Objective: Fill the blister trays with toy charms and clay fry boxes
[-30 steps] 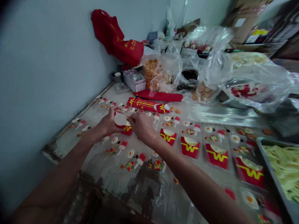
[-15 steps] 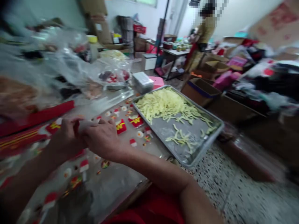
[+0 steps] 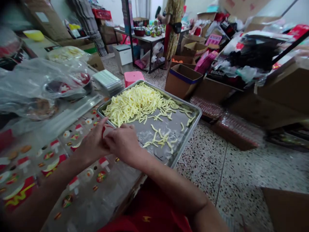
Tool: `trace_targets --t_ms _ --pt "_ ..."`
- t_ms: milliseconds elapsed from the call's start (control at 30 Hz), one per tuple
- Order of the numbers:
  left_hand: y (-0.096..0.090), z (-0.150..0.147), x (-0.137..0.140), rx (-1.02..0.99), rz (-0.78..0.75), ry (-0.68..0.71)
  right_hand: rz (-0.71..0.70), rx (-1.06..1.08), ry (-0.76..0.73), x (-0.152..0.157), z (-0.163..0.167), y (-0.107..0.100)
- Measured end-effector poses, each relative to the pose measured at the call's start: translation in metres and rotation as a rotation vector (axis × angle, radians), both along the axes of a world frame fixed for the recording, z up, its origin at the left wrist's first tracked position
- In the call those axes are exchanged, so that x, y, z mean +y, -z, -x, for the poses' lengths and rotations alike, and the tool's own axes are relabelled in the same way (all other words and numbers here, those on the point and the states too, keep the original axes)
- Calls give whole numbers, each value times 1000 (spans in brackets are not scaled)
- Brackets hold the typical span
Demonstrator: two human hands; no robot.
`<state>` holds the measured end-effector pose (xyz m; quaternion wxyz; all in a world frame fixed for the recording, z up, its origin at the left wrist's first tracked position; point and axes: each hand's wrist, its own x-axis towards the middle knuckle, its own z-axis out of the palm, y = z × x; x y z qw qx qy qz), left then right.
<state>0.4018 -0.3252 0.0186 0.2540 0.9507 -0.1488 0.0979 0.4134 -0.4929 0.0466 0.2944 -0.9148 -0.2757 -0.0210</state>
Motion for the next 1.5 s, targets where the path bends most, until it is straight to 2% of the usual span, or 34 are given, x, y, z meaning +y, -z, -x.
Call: trace_targets --t_ms 67,200,300,433,500,600,700,800,867,933,1067,1133,1233,1333,1400,1500 --pt "-2 -6 -11 8 -7 -11 -36 55 -16 -9 -4 2" --pt "2 -13 -30 -39 -29 46 -23 81 84 -23 -3 12" --pt "8 -20 -42 -97 -77 144 -20 65 117 -32 2 19" --pt "15 -30 -49 -75 -114 263 -125 28 161 -57 2 22" --pt "16 -32 -49 -17 -113 245 -166 -11 256 -73 -1 21" --pt "9 -31 -54 21 -86 178 -140 -80 357 -90 -8 17" --pt "-2 -30 -72 -29 -52 135 -103 -40 275 -90 -19 9" --pt "-8 -34 -90 -73 -93 47 -89 132 50 -95 -37 0" --pt "-5 -38 -90 -51 -143 -10 -67 233 -97 -115 -51 -2" --pt "0 -40 -81 3 -130 -31 10 235 -168 -146 -61 4" --pt "5 -35 -52 37 -42 -16 373 102 -181 -207 -61 31" --pt "4 -31 -44 16 -26 -8 402 73 -159 -221 -56 43" --pt "2 -25 -43 -5 -12 3 246 86 15 -222 -47 48" --pt "3 -19 -45 5 15 -34 131 129 169 -206 -40 40" --pt "3 -15 -44 16 32 -58 154 125 136 -190 -34 36" --pt "0 -8 -39 3 34 -53 274 73 68 -168 -30 37"
